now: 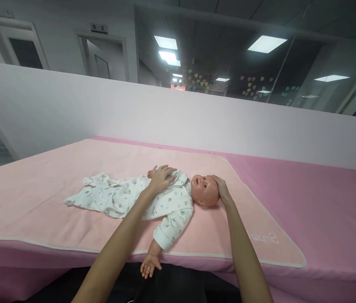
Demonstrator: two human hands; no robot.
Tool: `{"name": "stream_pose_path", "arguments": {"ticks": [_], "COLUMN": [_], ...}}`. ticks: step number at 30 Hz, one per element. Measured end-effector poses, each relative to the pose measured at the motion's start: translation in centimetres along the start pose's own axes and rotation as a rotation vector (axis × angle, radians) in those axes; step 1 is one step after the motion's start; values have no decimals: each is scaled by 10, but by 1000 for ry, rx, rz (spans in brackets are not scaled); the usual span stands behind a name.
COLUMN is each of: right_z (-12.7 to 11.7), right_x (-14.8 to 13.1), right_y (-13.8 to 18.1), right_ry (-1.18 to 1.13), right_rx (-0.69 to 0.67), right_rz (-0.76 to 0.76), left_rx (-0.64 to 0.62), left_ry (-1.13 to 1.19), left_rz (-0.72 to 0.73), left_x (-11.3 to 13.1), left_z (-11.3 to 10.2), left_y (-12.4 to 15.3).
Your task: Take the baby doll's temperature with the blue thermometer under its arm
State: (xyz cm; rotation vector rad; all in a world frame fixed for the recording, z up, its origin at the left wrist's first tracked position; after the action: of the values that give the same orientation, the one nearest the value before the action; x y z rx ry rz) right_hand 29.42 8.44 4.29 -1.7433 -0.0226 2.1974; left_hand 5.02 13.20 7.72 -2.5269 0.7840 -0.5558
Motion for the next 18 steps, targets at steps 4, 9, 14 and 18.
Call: {"name": "stream_pose_path", "arguments": {"ticks": [4, 9, 14, 18], "right_z": [0, 3, -19, -6], "right_x": [-3, -5, -13, -54], "right_y": [1, 2, -3, 12], "right_ry": [19, 69, 154, 542], "right_rx": [25, 29, 193, 359], "right_rz": [-13, -3, -105, -402], "left_rx": [-159, -101, 0, 53], "left_ry": [91, 117, 345, 443], "left_rz": [233, 30, -311, -336], "left_x": [45, 22, -27, -33], "left_z": [13, 21, 30, 31], "left_y": [6, -4, -10, -8]}}
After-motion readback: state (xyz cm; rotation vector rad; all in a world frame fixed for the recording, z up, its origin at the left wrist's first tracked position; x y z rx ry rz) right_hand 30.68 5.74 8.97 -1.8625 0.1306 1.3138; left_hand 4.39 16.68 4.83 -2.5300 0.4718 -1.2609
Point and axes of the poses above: each hand's wrist, its own y-axis away from the middle knuckle, its own z-axis out of the palm, x = y × z, the point moved 9 cm from there along -y, towards the middle knuckle, and after that the axes turned 8 degrees about -y, right-handed, at the moved point
